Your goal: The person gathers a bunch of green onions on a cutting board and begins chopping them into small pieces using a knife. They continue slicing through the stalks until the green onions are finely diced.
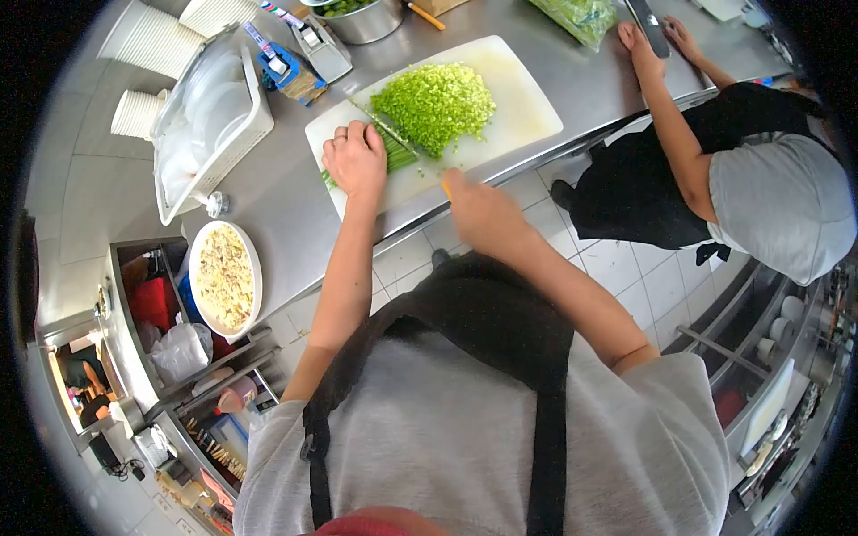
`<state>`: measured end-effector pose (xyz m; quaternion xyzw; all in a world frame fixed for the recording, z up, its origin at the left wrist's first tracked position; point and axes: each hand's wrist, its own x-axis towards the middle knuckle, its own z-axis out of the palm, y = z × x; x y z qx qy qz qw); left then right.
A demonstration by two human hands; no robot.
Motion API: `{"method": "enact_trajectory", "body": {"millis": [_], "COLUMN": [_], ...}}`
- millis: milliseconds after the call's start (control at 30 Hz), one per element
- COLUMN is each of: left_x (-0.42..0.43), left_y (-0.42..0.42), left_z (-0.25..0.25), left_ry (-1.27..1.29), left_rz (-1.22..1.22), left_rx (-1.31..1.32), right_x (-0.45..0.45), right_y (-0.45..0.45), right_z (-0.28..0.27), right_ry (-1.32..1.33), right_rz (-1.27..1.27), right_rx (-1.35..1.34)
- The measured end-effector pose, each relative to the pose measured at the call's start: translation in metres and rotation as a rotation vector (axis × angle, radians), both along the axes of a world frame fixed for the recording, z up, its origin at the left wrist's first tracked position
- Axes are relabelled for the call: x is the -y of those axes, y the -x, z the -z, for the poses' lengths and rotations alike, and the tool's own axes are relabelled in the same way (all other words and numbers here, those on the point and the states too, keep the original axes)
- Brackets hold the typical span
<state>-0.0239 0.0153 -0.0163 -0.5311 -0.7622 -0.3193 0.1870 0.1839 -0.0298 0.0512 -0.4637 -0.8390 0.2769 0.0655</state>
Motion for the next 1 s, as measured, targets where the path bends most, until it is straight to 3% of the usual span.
{"method": "enact_trajectory", "body": {"millis": [200,533,600,800,1000], "left_x": [0.001,0.000,0.000,0.000,0.002], "left_y": [0.001,0.000,-0.001,0.000,-0.001], "left_z": [-0.003,-0.006,-0.005,-0.002,-0.002], "left_ry": [0.111,0.160,0.144,0.109,0.088], "left_rz": [0.000,0.012,0.021,0.025,0.039], "left_rx": [0.000,0.023,0.011,0.001,0.018], "right_x": [0.014,0.025,0.018,0.017,-0.006], "right_y": [-0.013,-0.019,-0.013,-0.008,0.009], "right_z": [-0.052,-0.035,-0.007,-0.033,-0.005], "right_ry": [0.033,0.122,0.080,0.191,0.147], "right_rz": [-0.010,0.002,0.015,0.037,0.044], "right_rx": [0.087,0.182,0.026,0.155,0.059]}}
